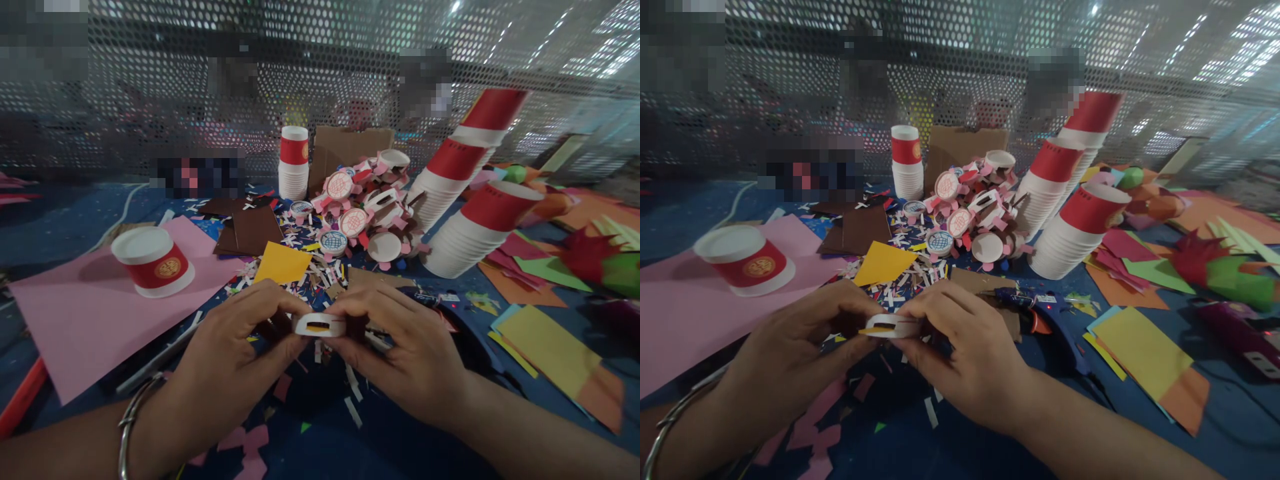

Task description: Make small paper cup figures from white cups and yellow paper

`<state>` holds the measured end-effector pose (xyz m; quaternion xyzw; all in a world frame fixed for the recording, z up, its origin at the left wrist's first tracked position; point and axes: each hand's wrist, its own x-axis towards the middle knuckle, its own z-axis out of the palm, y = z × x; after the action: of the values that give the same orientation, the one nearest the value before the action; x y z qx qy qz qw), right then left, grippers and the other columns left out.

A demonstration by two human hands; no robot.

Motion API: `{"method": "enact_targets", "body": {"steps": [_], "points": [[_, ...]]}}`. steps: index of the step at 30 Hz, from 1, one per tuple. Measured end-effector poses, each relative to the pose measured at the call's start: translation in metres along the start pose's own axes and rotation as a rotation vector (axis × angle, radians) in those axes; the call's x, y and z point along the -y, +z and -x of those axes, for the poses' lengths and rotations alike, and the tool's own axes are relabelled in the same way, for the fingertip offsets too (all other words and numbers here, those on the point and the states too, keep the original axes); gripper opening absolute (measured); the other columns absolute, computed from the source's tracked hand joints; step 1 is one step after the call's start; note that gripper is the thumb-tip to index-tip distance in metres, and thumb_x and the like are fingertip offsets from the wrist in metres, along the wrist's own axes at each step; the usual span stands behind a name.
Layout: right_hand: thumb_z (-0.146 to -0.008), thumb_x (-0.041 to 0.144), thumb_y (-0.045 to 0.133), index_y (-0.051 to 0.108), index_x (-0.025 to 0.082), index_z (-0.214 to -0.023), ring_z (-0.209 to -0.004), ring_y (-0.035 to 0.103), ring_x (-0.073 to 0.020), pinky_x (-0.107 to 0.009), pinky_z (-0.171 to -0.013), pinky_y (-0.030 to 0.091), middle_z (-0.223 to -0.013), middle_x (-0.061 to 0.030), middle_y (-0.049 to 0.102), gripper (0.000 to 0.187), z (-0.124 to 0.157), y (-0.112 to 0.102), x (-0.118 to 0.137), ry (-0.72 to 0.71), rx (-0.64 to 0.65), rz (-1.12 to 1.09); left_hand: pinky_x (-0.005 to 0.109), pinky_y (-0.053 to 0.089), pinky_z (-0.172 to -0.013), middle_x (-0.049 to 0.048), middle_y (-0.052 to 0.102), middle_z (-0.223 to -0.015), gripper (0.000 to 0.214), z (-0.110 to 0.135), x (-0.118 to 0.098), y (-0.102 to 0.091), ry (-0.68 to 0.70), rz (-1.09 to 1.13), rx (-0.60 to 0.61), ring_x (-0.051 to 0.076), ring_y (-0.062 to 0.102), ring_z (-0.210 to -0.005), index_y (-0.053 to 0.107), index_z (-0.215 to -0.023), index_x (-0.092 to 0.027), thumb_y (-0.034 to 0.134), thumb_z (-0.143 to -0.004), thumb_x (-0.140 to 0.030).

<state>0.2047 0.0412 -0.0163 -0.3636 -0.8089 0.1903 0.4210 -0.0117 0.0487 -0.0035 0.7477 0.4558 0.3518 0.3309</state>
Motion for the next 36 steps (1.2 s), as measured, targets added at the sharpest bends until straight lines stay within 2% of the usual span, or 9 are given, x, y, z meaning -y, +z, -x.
{"method": "enact_targets", "body": {"steps": [5,9,12,20,26,31,36], "points": [[-0.090,0.014,0.071,0.066,0.021,-0.102,-0.077,0.066,-0.0142,-0.024,-0.067,0.054,-0.089,-0.0011,0.069,0.015,-0.0002,-0.0024,0.0020,-0.021,-0.008,-0.002,0.027,0.050,-0.066,-0.0014,0.075,-0.084,0.003,0.0038,-0.0003,-0.0006,0.054,-0.039,-0.016,0.017,0.068,-0.073,0.074,-0.093,-0.030,0.074,-0.091,-0.028],[-0.089,0.012,0.071,0.066,0.019,-0.102,-0.085,0.068,-0.0141,-0.023,-0.074,0.054,-0.092,-0.0023,0.070,0.015,0.0017,-0.0026,0.0016,-0.050,-0.007,-0.011,0.028,0.052,-0.082,-0.0015,0.077,-0.100,0.024,0.0081,0.0008,-0.0009,0.216,-0.127,-0.036,0.018,0.070,-0.087,0.072,-0.113,-0.035,0.073,-0.091,-0.024],[-0.090,0.013,0.071,0.067,0.018,-0.102,-0.086,0.068,-0.0142,-0.024,-0.076,0.054,-0.093,-0.0037,0.071,0.013,0.0022,-0.0015,0.0001,-0.059,-0.004,-0.019,0.030,0.052,-0.089,0.0000,0.078,-0.105,0.025,0.0092,-0.0004,-0.0021,0.261,-0.153,0.006,0.021,0.071,-0.097,0.073,-0.112,-0.035,0.070,-0.093,-0.020],[-0.093,0.015,0.068,0.065,0.017,-0.097,-0.084,0.067,-0.0164,-0.027,-0.074,0.054,-0.091,-0.0057,0.071,0.005,-0.0001,-0.0024,0.0021,-0.102,0.038,-0.027,0.030,0.055,-0.081,0.0023,0.078,-0.098,0.018,0.0073,-0.0050,-0.0038,0.320,-0.198,-0.004,0.021,0.071,-0.087,0.072,-0.107,-0.029,0.073,-0.090,-0.023],[-0.094,0.014,0.065,0.065,0.016,-0.096,-0.080,0.067,-0.0151,-0.025,-0.071,0.053,-0.089,-0.0049,0.070,0.003,-0.0007,-0.0036,0.0018,-0.136,0.047,-0.035,0.025,0.058,-0.073,0.0005,0.076,-0.089,0.013,0.0067,-0.0058,-0.0028,0.488,-0.219,-0.047,0.016,0.070,-0.081,0.068,-0.099,-0.024,0.070,-0.090,-0.016],[-0.093,0.013,0.066,0.066,0.014,-0.097,-0.083,0.068,-0.0164,-0.026,-0.073,0.053,-0.090,-0.0060,0.071,0.004,-0.0007,-0.0038,0.0012,-0.156,0.048,-0.009,0.026,0.060,-0.075,-0.0015,0.076,-0.089,0.012,0.0085,-0.0051,-0.0022,0.450,-0.271,-0.083,0.015,0.070,-0.078,0.068,-0.105,-0.025,0.071,-0.093,-0.029],[-0.094,0.013,0.065,0.066,0.012,-0.097,-0.083,0.068,-0.0174,-0.028,-0.073,0.053,-0.089,-0.0075,0.071,0.003,-0.0017,-0.0030,0.0002,-0.185,0.047,0.015,0.028,0.061,-0.072,-0.0017,0.076,-0.090,0.014,0.0089,-0.0016,-0.0008,0.420,-0.236,-0.078,0.016,0.071,-0.079,0.070,-0.106,-0.028,0.073,-0.092,-0.027]]}}
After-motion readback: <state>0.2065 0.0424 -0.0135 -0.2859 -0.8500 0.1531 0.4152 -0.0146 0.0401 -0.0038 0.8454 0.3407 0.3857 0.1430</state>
